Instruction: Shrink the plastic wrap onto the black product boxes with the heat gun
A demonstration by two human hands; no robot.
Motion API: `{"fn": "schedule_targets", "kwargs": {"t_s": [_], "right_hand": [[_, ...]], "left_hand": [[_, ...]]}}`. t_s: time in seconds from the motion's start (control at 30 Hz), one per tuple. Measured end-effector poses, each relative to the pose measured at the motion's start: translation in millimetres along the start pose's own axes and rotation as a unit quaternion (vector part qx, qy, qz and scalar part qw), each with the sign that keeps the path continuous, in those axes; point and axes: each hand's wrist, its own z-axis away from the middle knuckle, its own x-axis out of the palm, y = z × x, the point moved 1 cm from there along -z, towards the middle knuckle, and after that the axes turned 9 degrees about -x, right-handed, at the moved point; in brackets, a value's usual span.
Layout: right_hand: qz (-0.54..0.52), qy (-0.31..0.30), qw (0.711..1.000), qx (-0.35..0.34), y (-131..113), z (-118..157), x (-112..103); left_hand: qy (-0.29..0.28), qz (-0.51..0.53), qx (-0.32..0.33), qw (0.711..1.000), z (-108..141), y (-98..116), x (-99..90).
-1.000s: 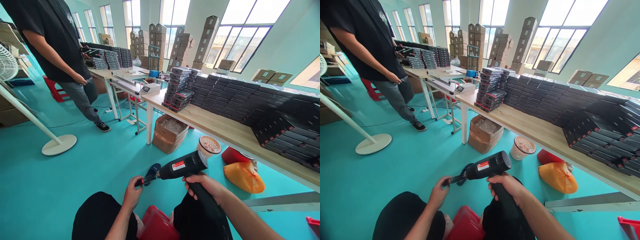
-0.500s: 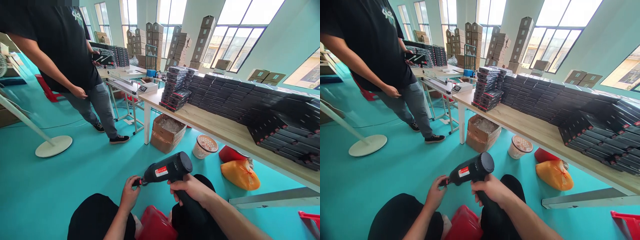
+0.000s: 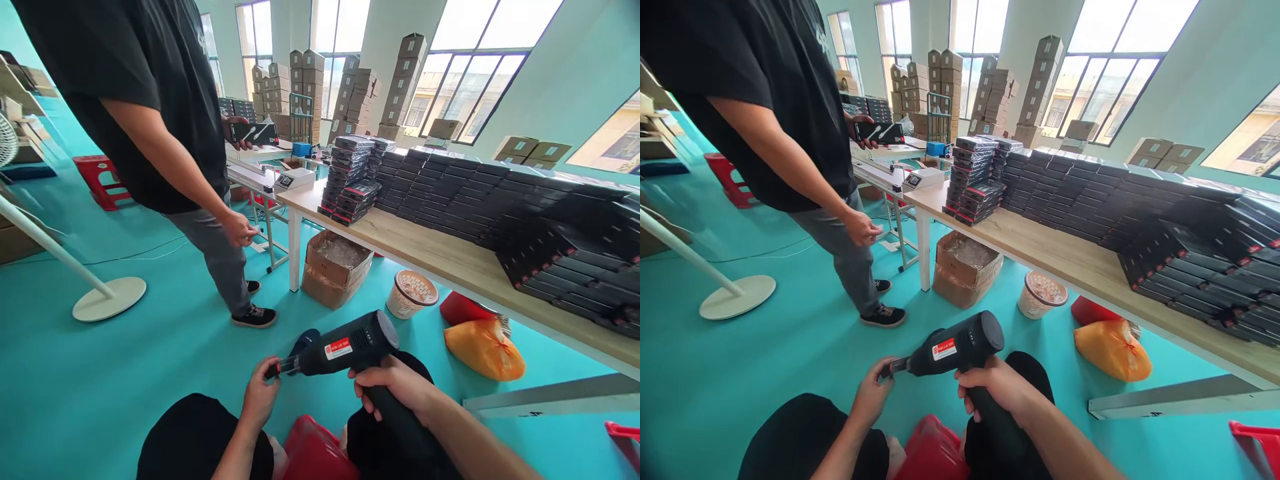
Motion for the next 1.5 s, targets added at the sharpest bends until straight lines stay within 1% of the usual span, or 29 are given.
{"fn": "schedule_targets", "kwargs": {"t_s": [0.07, 0.13, 0.17, 0.2, 0.27, 0.37, 0.43, 0.53, 0.63, 0.7, 0.77, 0.83, 0.9, 1.0, 1.13, 1.17, 1.2, 1.3, 1.33, 1.37, 1.4, 1.47, 1.5], "right_hand": [[-0.006, 0.021, 1.0, -0.016, 2, -1, -3], [-0.009, 0.044, 0.999, -0.024, 4, 0, -8], [-0.011, 0.045, 0.999, -0.021, 5, 2, -9], [-0.017, 0.037, 0.999, -0.015, 5, 3, -9], [-0.034, 0.001, 0.999, -0.011, 3, 5, -4], [-0.036, -0.028, 0.998, -0.033, -3, 4, 14], [-0.015, -0.035, 0.998, -0.041, -7, 2, 25], [0.01, -0.077, 0.997, -0.024, -7, 5, 34], [0.077, -0.13, 0.989, 0.006, 6, 19, 31], [0.132, -0.15, 0.979, 0.035, 17, 33, 24], [0.148, -0.136, 0.978, 0.054, 28, 45, 18], [0.117, -0.103, 0.986, 0.055, 37, 54, 15], [0.078, -0.072, 0.993, 0.058, 43, 59, 15], [0.057, -0.06, 0.993, 0.079, 48, 59, 21], [0.047, -0.008, 0.999, 0.024, 48, 56, 20], [0.034, -0.008, 0.999, 0.022, 47, 57, 17], [0.019, -0.023, 0.999, 0.037, 46, 58, 14], [0.002, -0.099, 0.99, 0.104, 43, 61, 6], [0.006, -0.104, 0.988, 0.112, 41, 59, 4], [0.01, -0.092, 0.99, 0.106, 40, 54, 2], [0.011, -0.067, 0.994, 0.087, 38, 46, 2], [0.001, 0.005, 0.999, 0.033, 33, 25, 5], [-0.006, 0.03, 0.999, 0.01, 30, 14, 8]], "left_hand": [[-0.011, 0.03, -0.034, 0.999, 3, 6, 0.2], [-0.039, 0.089, -0.105, 0.99, 8, 10, 1.5], [-0.052, 0.125, -0.149, 0.98, 10, 11, 2.4], [-0.058, 0.161, -0.193, 0.966, 12, 12, 3.6], [-0.051, 0.222, -0.263, 0.937, 15, 12, 6.3], [-0.033, 0.288, -0.309, 0.906, 15, 11, 9.9], [-0.027, 0.316, -0.318, 0.893, 13, 11, 10.3], [-0.017, 0.349, -0.324, 0.879, 11, 14, 6.5], [-0.016, 0.371, -0.322, 0.871, 11, 20, 1.1], [0.0, 0.376, -0.324, 0.868, 12, 23, -1.3], [0.023, 0.383, -0.325, 0.864, 11, 25, -2.3], [0.033, 0.391, -0.326, 0.86, 11, 26, -2.3], [0.027, 0.394, -0.332, 0.856, 10, 28, -2.0], [0.018, 0.397, -0.344, 0.851, 10, 34, -2.8], [0.011, 0.402, -0.351, 0.846, 17, 45, -5.3], [0.006, 0.404, -0.356, 0.843, 19, 47, -5.7], [-0.002, 0.407, -0.362, 0.838, 22, 49, -5.9], [-0.04, 0.419, -0.377, 0.825, 27, 48, -5.5], [-0.057, 0.416, -0.381, 0.824, 27, 47, -4.9], [-0.074, 0.41, -0.386, 0.823, 28, 44, -4.2], [-0.092, 0.4, -0.392, 0.823, 28, 42, -3.2], [-0.119, 0.386, -0.396, 0.825, 27, 37, -0.7], [-0.125, 0.385, -0.393, 0.826, 27, 36, 0.6]]}}
